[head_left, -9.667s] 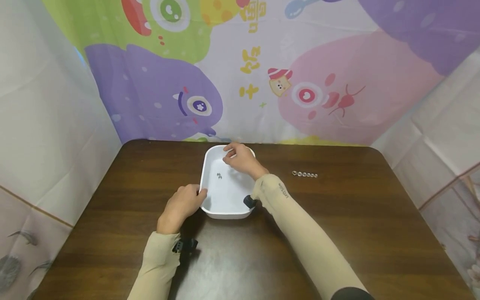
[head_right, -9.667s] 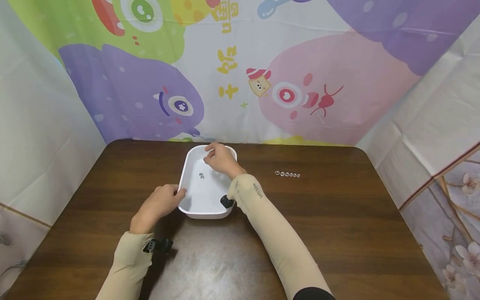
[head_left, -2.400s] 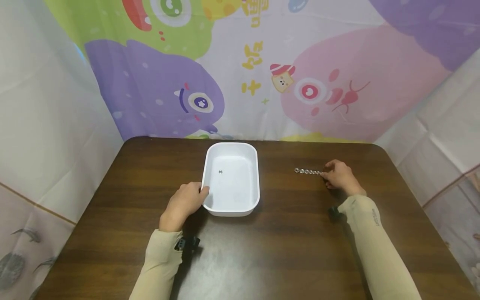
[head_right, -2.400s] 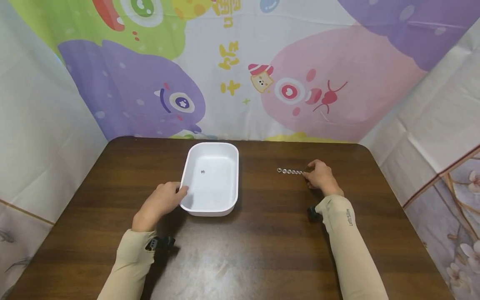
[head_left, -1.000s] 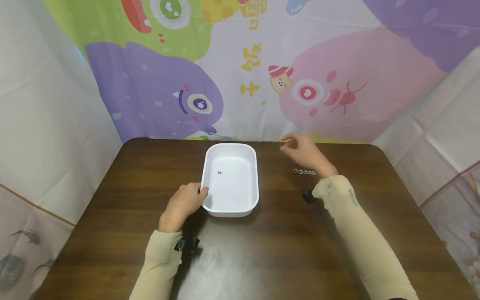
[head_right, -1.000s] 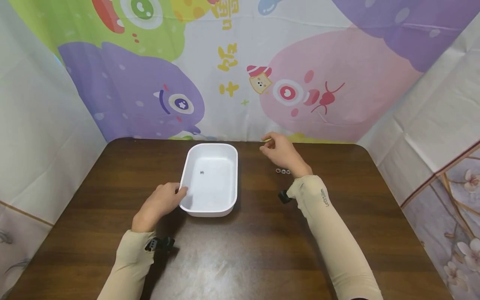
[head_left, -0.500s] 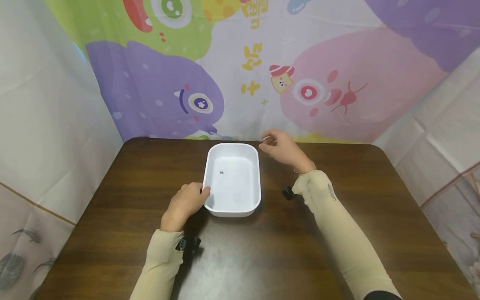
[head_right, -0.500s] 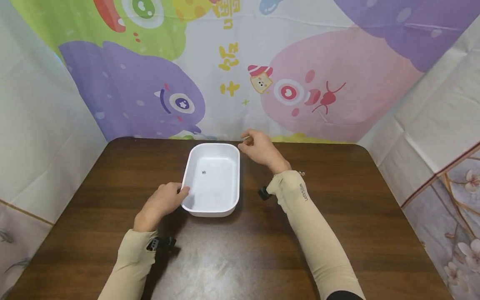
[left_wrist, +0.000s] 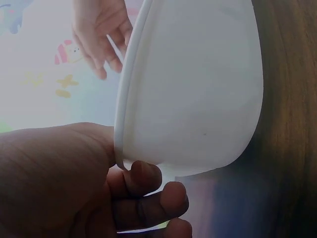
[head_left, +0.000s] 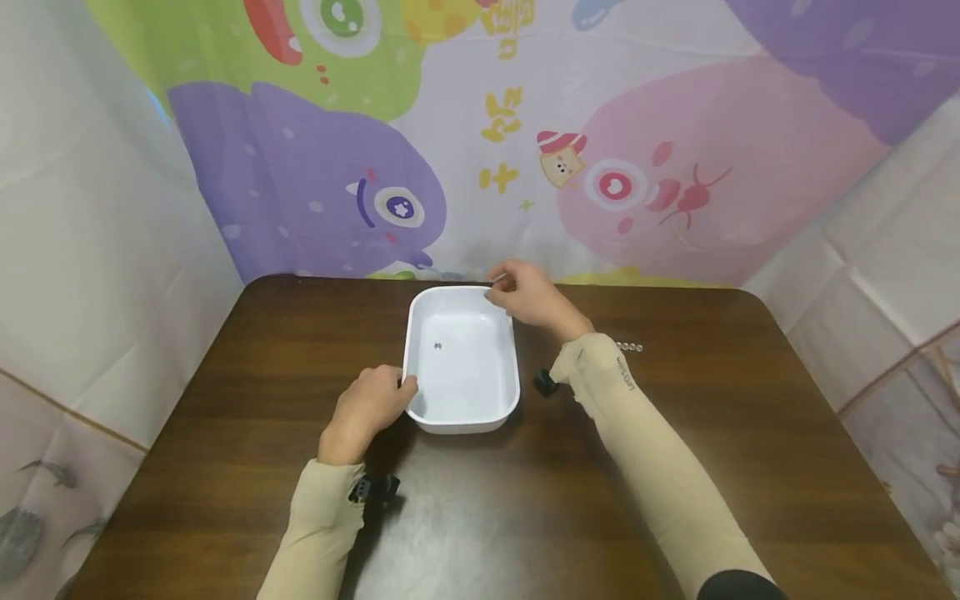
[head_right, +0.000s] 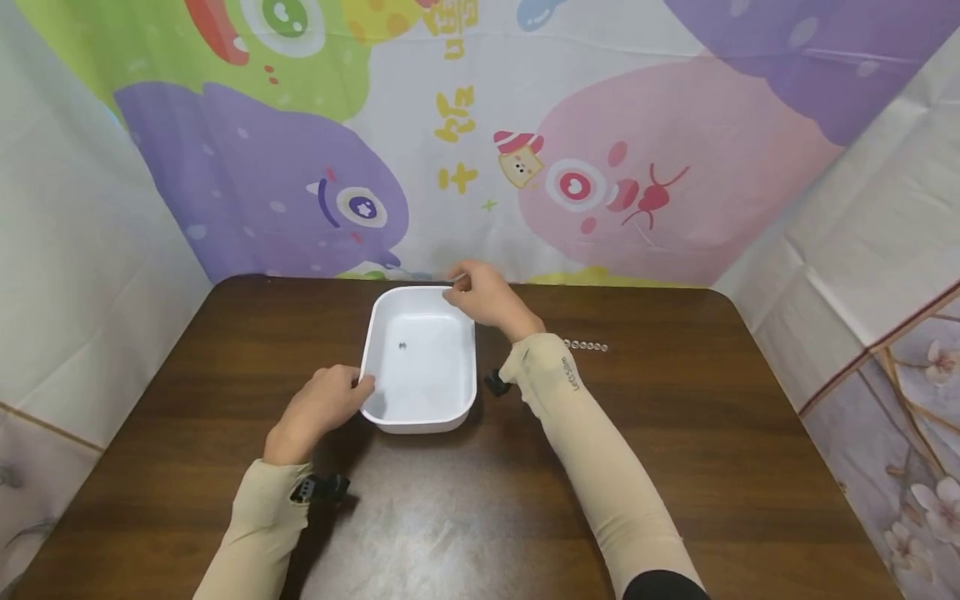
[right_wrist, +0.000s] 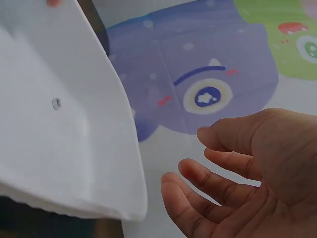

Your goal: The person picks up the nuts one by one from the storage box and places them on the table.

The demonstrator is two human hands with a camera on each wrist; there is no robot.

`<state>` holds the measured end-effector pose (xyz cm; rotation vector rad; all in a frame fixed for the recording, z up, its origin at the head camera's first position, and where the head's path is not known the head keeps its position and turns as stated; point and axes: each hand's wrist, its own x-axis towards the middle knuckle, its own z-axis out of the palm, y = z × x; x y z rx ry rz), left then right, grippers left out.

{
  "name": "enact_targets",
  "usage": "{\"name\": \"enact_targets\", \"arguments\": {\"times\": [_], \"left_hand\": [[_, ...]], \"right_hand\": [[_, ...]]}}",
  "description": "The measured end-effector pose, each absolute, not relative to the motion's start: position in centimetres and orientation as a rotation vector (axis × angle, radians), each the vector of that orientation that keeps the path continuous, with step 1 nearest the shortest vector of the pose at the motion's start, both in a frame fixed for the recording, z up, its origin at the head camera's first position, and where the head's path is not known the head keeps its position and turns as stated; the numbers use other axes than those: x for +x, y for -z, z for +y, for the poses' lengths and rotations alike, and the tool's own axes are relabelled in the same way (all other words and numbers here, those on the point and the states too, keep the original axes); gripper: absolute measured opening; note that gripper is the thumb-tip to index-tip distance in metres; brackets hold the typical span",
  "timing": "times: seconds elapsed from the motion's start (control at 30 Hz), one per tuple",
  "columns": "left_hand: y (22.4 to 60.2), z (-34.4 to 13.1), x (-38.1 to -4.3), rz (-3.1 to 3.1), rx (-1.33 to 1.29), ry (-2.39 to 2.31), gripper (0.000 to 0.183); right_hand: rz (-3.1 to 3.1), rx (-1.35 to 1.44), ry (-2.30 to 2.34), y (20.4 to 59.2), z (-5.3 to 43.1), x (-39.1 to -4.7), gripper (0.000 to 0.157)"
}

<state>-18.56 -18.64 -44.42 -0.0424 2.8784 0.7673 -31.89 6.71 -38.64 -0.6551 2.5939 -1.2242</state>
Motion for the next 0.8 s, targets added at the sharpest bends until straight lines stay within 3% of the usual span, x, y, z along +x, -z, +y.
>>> {"name": "enact_targets", "arguments": {"times": [0.5,0.8], "left_hand": [[44.2,-18.7,-18.6,2.903,-0.064,-0.66,0.039],[44.3,-18.8,-18.7,2.895,-0.066,-0.668,0.039]], "right_hand": [[2.599,-0.683,1.126,40.2,2.2,-32.4,0.033],[2.486,-0.554,1.266,41.8,0.8,-32.8,0.038]]}}
